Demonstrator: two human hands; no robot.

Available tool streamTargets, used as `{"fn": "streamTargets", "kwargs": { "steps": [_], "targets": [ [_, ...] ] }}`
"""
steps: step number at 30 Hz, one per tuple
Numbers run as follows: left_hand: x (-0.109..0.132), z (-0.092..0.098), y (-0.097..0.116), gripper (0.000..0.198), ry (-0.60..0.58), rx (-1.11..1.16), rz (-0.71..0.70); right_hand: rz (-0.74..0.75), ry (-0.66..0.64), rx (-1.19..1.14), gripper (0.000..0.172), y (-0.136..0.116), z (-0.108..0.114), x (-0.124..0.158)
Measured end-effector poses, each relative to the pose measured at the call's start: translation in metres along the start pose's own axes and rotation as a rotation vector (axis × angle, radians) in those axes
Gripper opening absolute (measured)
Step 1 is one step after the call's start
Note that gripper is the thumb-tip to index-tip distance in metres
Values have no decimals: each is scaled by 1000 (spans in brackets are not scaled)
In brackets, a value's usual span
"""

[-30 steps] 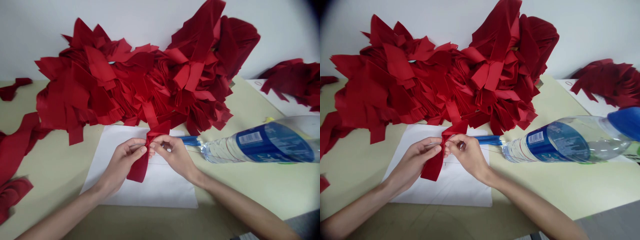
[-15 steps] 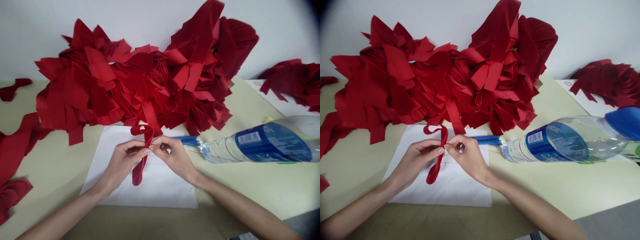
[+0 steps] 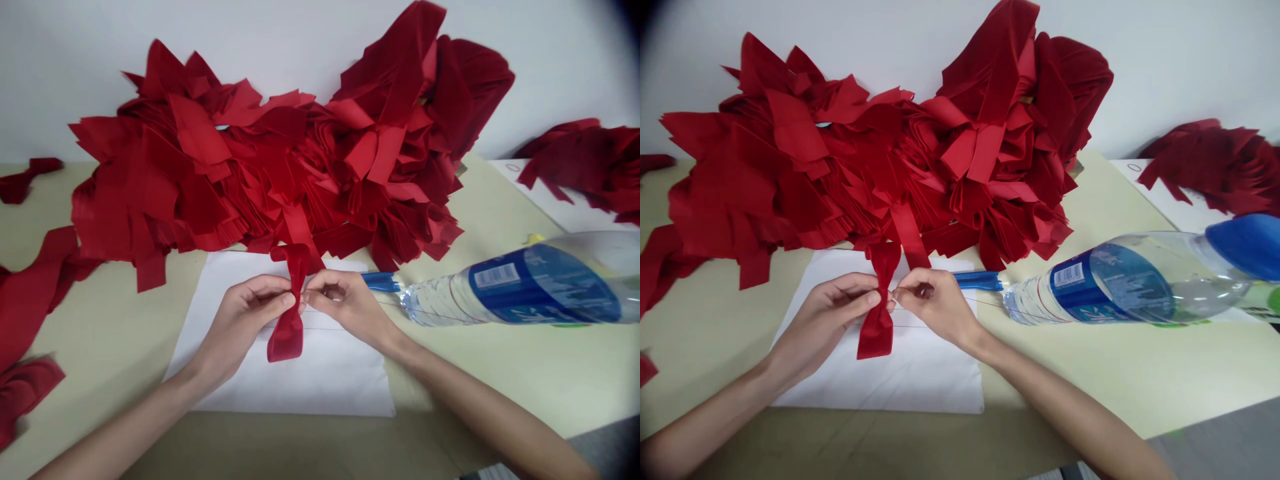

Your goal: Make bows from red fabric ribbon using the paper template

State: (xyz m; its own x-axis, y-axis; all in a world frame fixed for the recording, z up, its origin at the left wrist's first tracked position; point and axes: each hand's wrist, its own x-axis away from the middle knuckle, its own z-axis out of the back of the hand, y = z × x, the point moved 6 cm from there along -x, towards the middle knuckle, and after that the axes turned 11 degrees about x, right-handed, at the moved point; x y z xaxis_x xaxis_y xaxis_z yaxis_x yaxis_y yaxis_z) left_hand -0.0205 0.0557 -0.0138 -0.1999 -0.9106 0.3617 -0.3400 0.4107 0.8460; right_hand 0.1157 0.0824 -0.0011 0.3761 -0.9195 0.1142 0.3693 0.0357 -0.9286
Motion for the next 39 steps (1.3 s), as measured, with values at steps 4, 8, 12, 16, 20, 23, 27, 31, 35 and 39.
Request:
{"fn": "streamTargets", "kwargs": {
  "steps": [4,8,12,16,20,23,27,31,35,39],
  "targets": [
    [1,0,1,15,8,30,18,9,-39,2,13,-2,1,0],
    [1,0,-2,16,-14,52,55,-45,-137,-103,10,-2,2,0],
    [2,-2,-2,12,-55,17,67,-103,-193,-202,16,3,-2,1],
    [3,-7,-1,11,-131,-31,64,-82,-208,-301,13,3,-6,1],
    [2,-9,1,11,-129,-205,26,-109,-134,-433,14,5,-1,-1],
    [0,-5,4,13,-132,-349,25,-147,16,-487,16,11,12,-3],
    [-3,5,11,24,-314,-442,138,-174,198,-324,21,20,33,3],
    [-10,32,20,11,-370,-571,252,-205,292,-101,29,26,51,21],
    [-13,62,28,16,-225,-584,206,-231,208,85,27,29,51,43],
    [-7,79,26,29,-158,-548,202,-178,244,258,19,27,47,63]
  ]
}}
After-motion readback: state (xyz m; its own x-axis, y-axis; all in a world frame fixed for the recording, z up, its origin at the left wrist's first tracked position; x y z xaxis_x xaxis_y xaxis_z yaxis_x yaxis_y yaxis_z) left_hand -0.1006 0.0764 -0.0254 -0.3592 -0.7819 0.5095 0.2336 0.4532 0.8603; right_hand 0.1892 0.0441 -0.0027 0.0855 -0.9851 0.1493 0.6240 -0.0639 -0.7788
